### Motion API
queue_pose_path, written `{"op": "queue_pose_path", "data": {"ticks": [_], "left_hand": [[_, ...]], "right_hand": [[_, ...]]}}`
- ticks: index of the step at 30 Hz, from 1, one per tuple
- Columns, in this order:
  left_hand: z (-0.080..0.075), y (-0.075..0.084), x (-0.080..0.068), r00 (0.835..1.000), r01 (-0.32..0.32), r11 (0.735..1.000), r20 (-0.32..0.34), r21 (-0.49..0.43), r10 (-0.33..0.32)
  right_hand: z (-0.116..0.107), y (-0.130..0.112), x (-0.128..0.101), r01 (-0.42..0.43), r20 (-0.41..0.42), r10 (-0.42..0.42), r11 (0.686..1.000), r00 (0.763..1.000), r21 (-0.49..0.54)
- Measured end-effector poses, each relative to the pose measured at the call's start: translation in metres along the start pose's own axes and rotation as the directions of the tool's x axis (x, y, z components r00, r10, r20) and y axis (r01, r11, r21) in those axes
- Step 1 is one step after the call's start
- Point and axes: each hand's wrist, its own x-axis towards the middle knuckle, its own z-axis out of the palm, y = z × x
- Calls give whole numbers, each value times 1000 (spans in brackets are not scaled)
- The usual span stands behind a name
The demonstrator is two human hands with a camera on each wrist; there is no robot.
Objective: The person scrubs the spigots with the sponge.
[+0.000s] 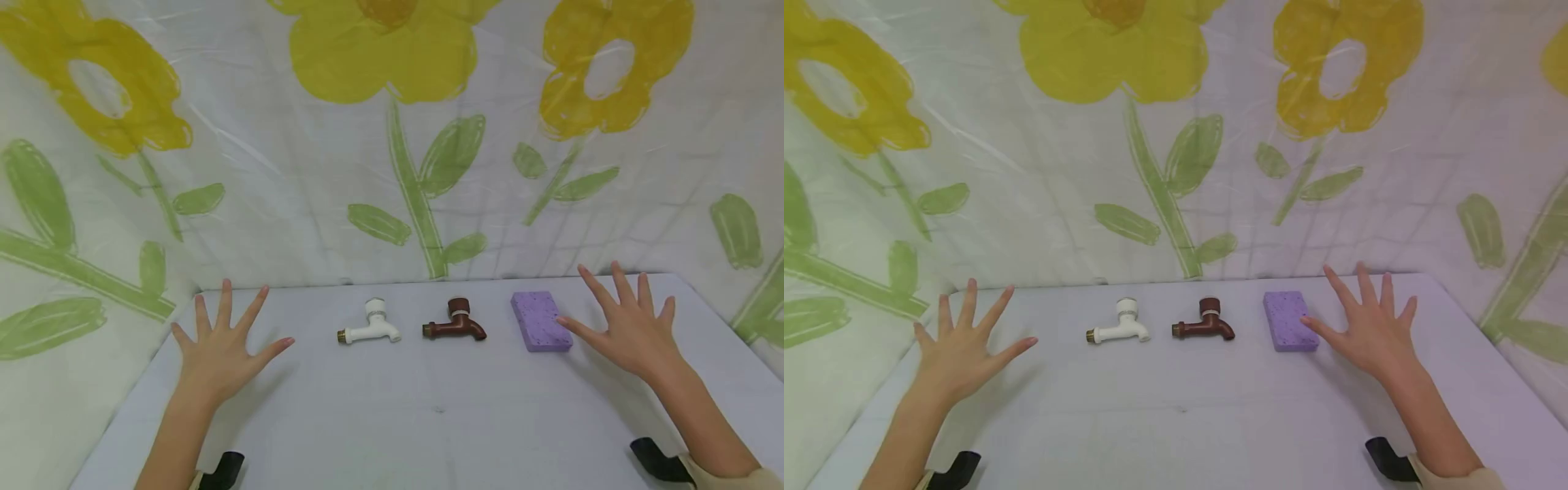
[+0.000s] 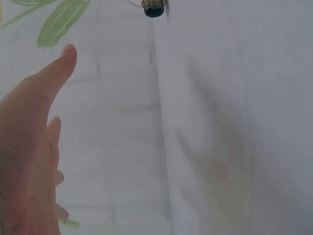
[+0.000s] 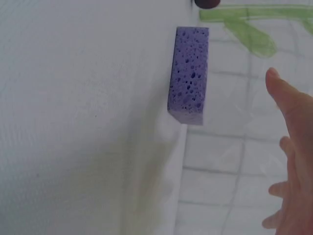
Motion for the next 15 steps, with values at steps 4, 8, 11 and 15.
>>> {"op": "queue_pose_path", "data": {"ticks": [4, 8, 11, 15], "left_hand": [[-1, 9, 5, 1000, -9, 1000, -1, 1, 9], [2, 18, 10, 1000, -26, 1000, -2, -16, 26], [5, 26, 15, 999, -39, 998, -2, -49, 39], [11, 38, 21, 998, -59, 994, 3, -93, 60]], "right_hand": [[1, -2, 4, 4, 16, -4, 1000, 1000, -1], [1, -7, 9, 9, 26, -9, 1000, 1000, 4], [1, -11, 13, 8, 36, -9, 1000, 999, 14], [0, -15, 19, 10, 53, -11, 1000, 999, 30]]}}
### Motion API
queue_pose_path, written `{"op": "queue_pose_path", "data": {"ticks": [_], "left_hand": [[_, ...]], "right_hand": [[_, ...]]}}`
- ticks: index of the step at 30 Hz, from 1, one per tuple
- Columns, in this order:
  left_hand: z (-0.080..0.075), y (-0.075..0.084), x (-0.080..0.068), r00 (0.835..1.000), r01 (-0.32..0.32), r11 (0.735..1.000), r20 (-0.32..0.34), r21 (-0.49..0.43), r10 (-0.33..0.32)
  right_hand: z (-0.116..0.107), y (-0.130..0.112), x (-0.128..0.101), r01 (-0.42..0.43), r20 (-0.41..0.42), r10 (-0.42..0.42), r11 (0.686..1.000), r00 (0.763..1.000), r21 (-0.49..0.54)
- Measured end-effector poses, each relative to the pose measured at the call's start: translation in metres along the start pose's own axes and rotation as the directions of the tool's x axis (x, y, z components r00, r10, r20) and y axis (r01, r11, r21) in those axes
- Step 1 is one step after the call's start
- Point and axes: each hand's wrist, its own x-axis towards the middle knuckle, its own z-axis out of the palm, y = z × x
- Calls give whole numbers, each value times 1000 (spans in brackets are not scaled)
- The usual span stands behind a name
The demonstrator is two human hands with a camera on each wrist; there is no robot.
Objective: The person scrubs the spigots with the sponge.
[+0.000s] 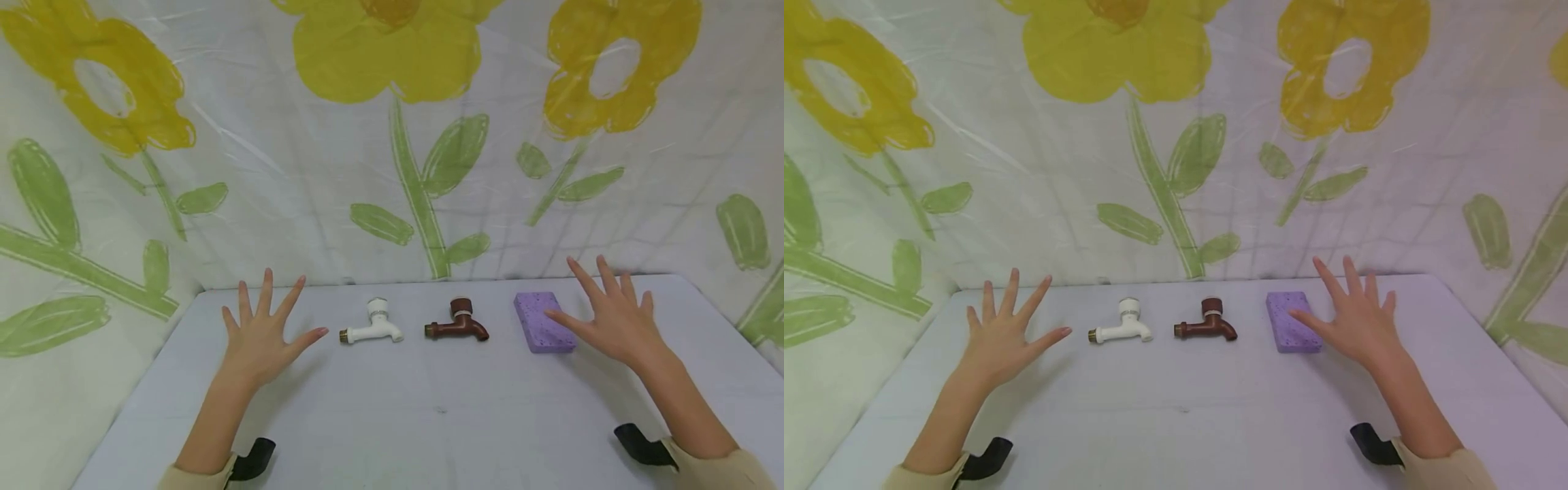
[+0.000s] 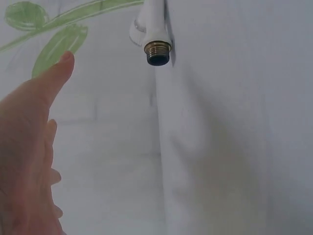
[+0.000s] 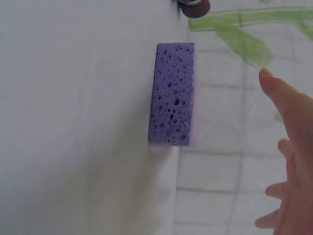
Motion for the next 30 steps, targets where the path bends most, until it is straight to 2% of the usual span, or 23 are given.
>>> {"op": "queue_pose_path", "data": {"ticks": [6, 16, 20, 24, 30], "left_hand": [[8, 17, 10, 999, -34, 998, 13, -51, 34], [25, 51, 26, 990, -141, 981, -26, -134, 138], [33, 66, 32, 980, -198, 963, -60, -183, 190], [41, 81, 38, 973, -229, 933, -85, -277, 213], [52, 101, 44, 974, -224, 892, -52, -392, 222]], "right_hand": [[0, -6, 7, 18, 7, -18, 1000, 1000, 25], [0, -16, 17, -11, 79, -3, 985, 997, 172], [3, -17, 20, -11, 81, -7, 975, 997, 224], [7, -18, 23, 9, 63, -27, 963, 998, 268], [12, -20, 28, 33, 52, -54, 938, 997, 344]]}}
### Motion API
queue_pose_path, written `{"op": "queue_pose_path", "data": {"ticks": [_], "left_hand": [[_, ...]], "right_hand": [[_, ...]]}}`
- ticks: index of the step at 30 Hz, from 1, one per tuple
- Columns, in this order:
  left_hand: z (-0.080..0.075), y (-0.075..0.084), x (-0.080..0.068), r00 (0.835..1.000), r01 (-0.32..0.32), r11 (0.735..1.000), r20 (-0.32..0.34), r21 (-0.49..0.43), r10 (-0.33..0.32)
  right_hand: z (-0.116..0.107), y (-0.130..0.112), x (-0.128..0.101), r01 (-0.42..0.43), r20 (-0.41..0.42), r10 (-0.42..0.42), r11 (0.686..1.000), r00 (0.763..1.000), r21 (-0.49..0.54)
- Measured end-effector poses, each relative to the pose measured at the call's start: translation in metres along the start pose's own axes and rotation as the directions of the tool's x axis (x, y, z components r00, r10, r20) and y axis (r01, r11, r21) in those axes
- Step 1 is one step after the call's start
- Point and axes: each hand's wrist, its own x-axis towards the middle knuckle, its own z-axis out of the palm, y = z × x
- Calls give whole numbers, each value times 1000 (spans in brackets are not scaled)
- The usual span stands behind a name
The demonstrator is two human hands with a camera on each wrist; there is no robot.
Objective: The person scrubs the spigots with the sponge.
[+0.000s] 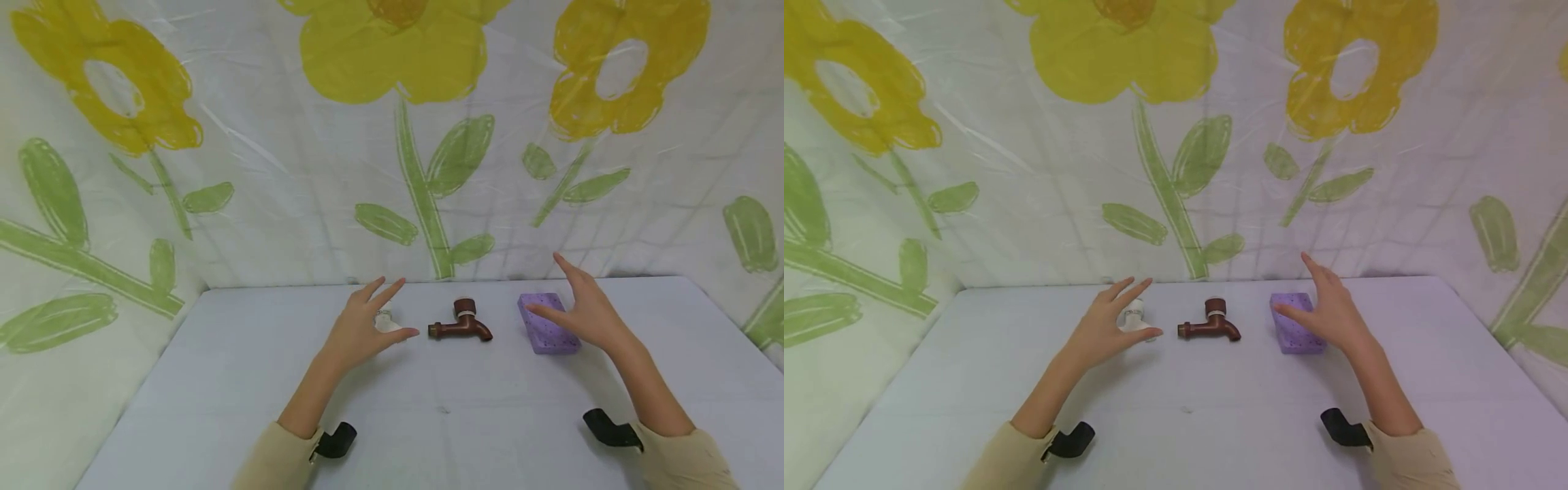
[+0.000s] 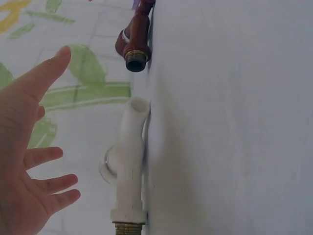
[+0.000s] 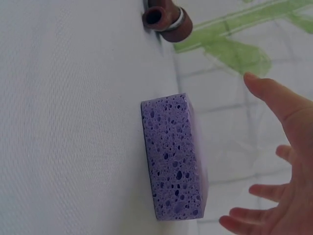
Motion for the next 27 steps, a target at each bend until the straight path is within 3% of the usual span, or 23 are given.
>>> {"op": "queue_pose_path", "data": {"ticks": [7, 16, 27], "left_hand": [[21, 10, 10, 999, -51, 991, -13, -124, 50], [43, 16, 25, 997, -11, 946, 67, -323, 34], [56, 18, 35, 993, 40, 897, 121, -440, 15]], "right_hand": [[4, 1, 5, -35, 32, 34, 998, 999, 52], [8, 11, 9, -97, 69, 88, 985, 994, 140], [18, 17, 6, -145, 132, 125, 977, 983, 154]]}}
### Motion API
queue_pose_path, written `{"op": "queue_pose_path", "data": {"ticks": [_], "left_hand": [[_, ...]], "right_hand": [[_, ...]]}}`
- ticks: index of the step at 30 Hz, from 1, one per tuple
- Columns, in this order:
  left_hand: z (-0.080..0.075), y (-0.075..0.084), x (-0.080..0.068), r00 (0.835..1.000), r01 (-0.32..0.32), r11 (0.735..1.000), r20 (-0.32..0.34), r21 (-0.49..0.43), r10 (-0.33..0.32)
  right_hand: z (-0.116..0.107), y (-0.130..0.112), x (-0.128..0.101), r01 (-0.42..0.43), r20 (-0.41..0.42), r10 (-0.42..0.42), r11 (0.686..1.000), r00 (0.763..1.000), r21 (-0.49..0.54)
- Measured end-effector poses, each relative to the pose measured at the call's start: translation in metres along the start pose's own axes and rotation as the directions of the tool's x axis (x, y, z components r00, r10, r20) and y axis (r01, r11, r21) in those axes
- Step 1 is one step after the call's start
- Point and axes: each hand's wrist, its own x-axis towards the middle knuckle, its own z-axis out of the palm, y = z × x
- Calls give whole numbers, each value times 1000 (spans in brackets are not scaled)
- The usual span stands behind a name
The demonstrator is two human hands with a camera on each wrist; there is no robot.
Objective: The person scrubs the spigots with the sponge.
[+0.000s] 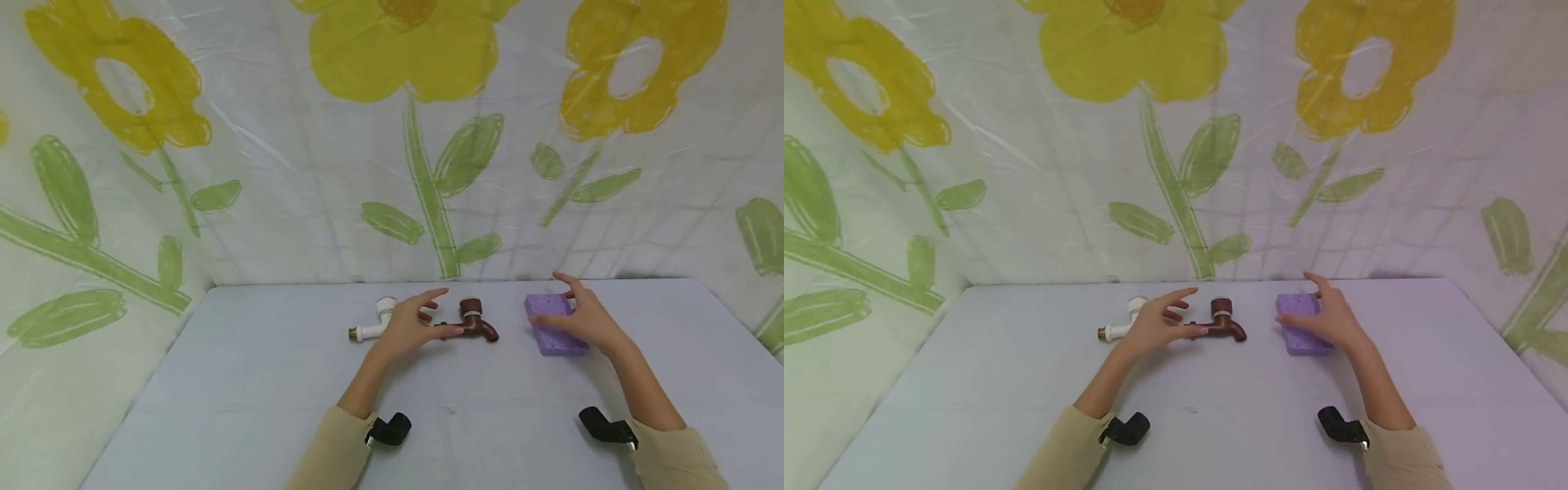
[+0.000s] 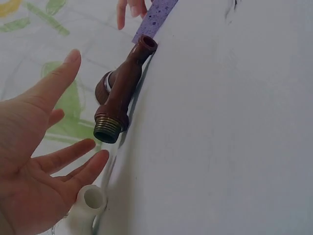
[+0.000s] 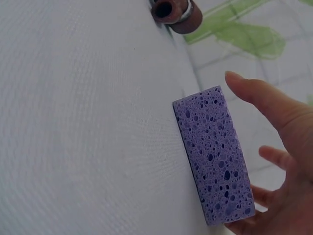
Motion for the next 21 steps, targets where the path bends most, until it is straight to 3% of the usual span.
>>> {"op": "queue_pose_path", "data": {"ticks": [14, 21], "left_hand": [[14, 4, 10, 997, 21, 998, 69, 52, -25], [17, 4, 11, 998, 9, 994, 56, 113, -15]], "right_hand": [[-1, 0, -5, 4, 40, 0, 995, 999, -100], [-2, -1, -7, -23, 69, 32, 991, 997, -131]]}}
